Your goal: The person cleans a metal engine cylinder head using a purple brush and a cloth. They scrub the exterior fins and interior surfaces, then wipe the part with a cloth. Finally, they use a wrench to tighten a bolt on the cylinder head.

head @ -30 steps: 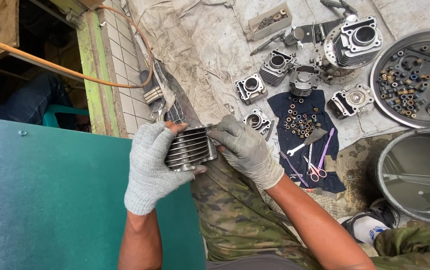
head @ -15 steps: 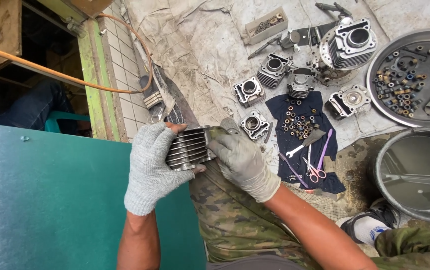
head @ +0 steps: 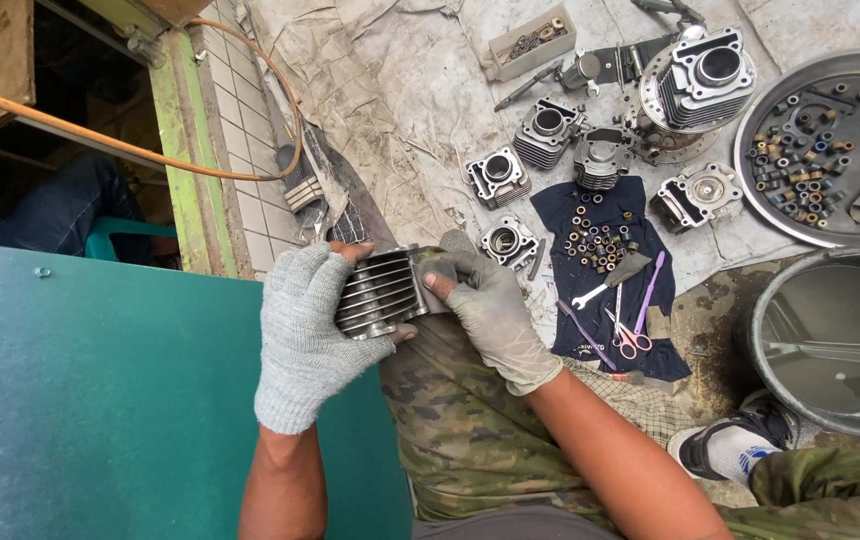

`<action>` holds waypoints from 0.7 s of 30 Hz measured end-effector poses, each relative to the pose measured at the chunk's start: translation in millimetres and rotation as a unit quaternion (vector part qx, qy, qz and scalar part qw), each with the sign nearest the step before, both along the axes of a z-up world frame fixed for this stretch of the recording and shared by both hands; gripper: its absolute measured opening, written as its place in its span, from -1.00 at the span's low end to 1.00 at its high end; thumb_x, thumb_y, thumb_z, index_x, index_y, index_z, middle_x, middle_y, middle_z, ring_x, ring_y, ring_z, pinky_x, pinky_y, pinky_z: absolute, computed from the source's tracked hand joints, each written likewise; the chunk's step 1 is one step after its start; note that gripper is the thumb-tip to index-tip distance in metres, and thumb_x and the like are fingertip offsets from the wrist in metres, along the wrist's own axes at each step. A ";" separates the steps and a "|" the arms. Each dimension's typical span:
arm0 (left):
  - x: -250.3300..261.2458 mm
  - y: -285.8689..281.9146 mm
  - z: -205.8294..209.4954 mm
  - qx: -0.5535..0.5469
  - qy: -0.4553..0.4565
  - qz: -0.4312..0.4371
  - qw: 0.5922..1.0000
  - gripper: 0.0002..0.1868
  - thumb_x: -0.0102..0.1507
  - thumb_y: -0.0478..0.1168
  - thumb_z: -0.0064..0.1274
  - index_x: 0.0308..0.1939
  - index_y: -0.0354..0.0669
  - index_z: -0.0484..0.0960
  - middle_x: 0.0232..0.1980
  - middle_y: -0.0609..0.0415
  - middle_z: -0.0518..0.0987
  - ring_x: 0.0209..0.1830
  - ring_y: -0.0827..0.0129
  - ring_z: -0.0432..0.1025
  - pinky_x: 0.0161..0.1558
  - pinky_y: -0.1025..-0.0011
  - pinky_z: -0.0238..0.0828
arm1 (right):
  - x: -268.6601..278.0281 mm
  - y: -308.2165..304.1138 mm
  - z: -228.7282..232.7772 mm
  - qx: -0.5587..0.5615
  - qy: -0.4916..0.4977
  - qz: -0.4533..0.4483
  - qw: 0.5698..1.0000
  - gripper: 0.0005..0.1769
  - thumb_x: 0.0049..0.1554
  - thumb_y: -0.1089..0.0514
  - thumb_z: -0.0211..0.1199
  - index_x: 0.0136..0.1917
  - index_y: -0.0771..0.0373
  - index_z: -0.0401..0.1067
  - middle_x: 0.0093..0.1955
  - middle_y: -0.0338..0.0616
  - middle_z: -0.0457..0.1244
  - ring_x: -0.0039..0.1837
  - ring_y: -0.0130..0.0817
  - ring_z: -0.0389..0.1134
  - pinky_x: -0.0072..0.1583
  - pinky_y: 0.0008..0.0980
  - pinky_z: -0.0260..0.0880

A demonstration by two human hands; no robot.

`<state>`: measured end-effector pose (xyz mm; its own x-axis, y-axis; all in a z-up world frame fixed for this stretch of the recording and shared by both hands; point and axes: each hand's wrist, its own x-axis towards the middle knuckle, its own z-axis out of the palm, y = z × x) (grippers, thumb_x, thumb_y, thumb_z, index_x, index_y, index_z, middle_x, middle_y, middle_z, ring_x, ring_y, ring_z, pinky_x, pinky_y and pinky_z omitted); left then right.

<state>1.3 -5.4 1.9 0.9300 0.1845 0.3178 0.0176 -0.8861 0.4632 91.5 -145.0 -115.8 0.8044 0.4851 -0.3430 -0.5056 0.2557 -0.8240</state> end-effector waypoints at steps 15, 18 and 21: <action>-3.0 4.0 -7.1 0.024 -0.017 -0.015 0.999 -0.07 -0.20 0.03 0.64 0.24 0.05 0.62 0.12 -0.06 0.53 0.17 0.02 0.42 0.28 0.08 0.31 | -0.8 -0.3 28.8 -0.028 0.010 -0.018 0.999 -0.88 0.03 0.29 0.49 -0.17 0.30 0.56 -0.39 -0.20 0.28 -0.36 -0.56 0.29 -0.29 -0.64 0.40; -0.8 11.4 -6.3 0.027 -0.018 -0.010 0.999 -0.06 -0.24 0.06 0.64 0.20 0.03 0.64 0.08 -0.05 0.53 0.15 0.02 0.44 0.25 0.10 0.36 | -0.2 2.4 36.4 -0.024 -0.023 -0.025 0.999 -0.89 0.04 0.31 0.47 -0.17 0.33 0.55 -0.39 -0.23 0.20 -0.35 -0.55 0.25 -0.33 -0.62 0.33; -1.3 17.2 -7.9 -0.006 -0.025 -0.022 0.999 -0.08 -0.22 0.06 0.63 0.20 0.06 0.65 0.09 -0.02 0.53 0.17 0.06 0.43 0.30 0.13 0.34 | -7.0 0.3 49.2 0.025 0.034 -0.011 0.999 -0.88 0.04 0.34 0.46 -0.22 0.33 0.51 -0.43 -0.22 0.17 -0.37 -0.51 0.27 -0.30 -0.61 0.40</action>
<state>0.0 11.9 -6.0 0.9203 0.1477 0.3623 -0.0453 -0.8796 0.4735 84.5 -144.7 -66.7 0.7904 0.4857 -0.3732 -0.5539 0.3066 -0.7741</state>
